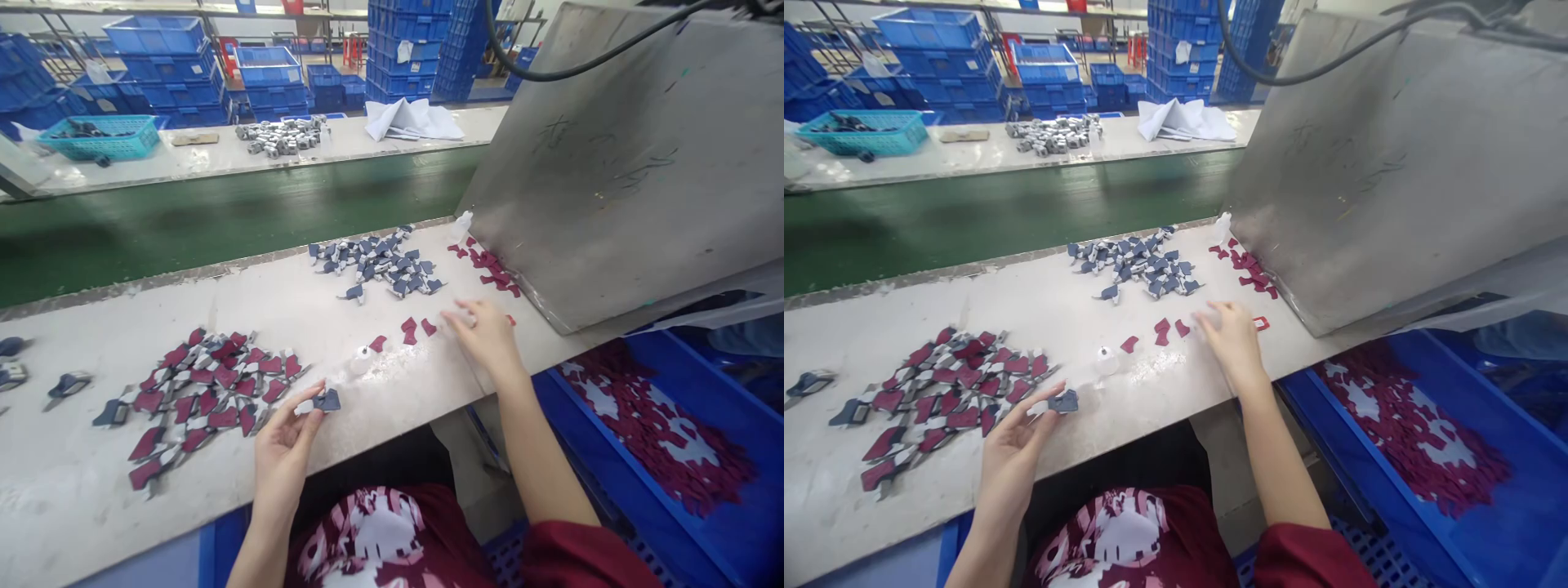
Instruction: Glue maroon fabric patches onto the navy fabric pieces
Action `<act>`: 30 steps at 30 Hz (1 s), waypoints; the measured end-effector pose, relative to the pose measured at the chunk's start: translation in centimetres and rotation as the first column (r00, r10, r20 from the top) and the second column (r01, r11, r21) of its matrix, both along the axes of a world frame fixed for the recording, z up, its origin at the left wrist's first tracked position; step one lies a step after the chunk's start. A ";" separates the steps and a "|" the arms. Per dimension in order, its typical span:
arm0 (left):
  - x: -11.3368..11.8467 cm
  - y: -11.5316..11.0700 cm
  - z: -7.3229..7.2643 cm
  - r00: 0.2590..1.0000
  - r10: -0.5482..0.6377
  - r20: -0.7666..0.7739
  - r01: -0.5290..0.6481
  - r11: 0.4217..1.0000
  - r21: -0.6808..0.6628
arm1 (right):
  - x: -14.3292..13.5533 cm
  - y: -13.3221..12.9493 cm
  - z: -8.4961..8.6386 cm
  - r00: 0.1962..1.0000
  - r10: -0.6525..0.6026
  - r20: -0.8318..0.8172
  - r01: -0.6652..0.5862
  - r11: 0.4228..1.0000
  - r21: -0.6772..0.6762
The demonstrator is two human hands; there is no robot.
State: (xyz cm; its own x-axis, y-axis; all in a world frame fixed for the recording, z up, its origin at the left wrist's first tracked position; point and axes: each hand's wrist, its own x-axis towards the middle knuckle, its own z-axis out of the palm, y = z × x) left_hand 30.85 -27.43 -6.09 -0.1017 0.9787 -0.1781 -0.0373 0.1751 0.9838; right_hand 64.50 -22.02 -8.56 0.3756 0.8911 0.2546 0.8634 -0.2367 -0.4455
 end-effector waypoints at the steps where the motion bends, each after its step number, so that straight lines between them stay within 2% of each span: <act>1: 0.0 0.0 0.0 1.000 0.008 0.016 -0.008 1.000 0.002 | -1.3 -0.2 -0.4 0.999 0.031 -0.030 -0.032 0.998 -0.057; 3: 0.0 0.1 0.1 0.999 0.015 0.043 -0.015 1.000 0.006 | -3.3 -0.3 -1.0 0.999 0.007 -0.051 -0.012 0.995 -0.101; 6: 0.1 0.0 0.1 0.997 0.010 0.070 -0.012 1.000 0.024 | -4.6 -0.3 -1.2 0.994 -0.039 -0.098 0.030 0.996 -0.088; 9: 0.3 -0.2 0.3 0.994 -0.012 0.109 0.006 0.999 0.054 | -5.4 -1.1 -0.3 0.953 -0.030 -0.301 0.022 0.999 -0.030; 11: 0.5 -0.4 0.5 0.991 -0.028 0.133 0.019 0.997 0.068 | -6.6 -2.4 0.9 0.875 0.024 -0.483 0.009 0.998 0.066; 13: 0.8 -0.6 0.7 0.990 -0.034 0.137 0.024 0.997 0.075 | -8.6 -4.3 2.1 0.756 0.130 -0.642 -0.022 0.985 0.174; 15: 1.1 -0.9 0.9 0.991 -0.034 0.130 0.023 0.996 0.084 | -11.2 -6.4 3.3 0.637 0.206 -0.743 -0.063 0.974 0.217; 16: 1.2 -1.0 0.9 0.991 -0.036 0.126 0.024 0.995 0.094 | -12.6 -7.3 3.7 0.601 0.205 -0.773 -0.035 0.972 0.231; 19: 1.5 -1.4 1.1 0.989 -0.074 0.126 0.060 0.992 0.115 | -16.3 -9.0 4.5 0.534 0.156 -0.831 0.101 0.964 0.246; 24: 1.9 -1.8 1.4 0.974 -0.158 0.164 0.134 0.980 0.149 | -18.8 -9.0 4.8 0.416 0.228 -0.880 0.050 0.961 0.273; 30: 2.0 -2.0 1.9 0.971 -0.177 0.163 0.147 0.973 0.179 | -19.0 -9.0 4.9 0.431 0.272 -0.860 0.039 0.947 0.319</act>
State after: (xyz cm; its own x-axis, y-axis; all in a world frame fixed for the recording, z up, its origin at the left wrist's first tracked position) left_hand 32.88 -29.38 -4.22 0.0795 0.9967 -0.0138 -0.1980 0.0294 0.9798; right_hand 45.51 -30.98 -3.62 0.4259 0.9026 0.0621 -0.0388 0.0868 -0.9955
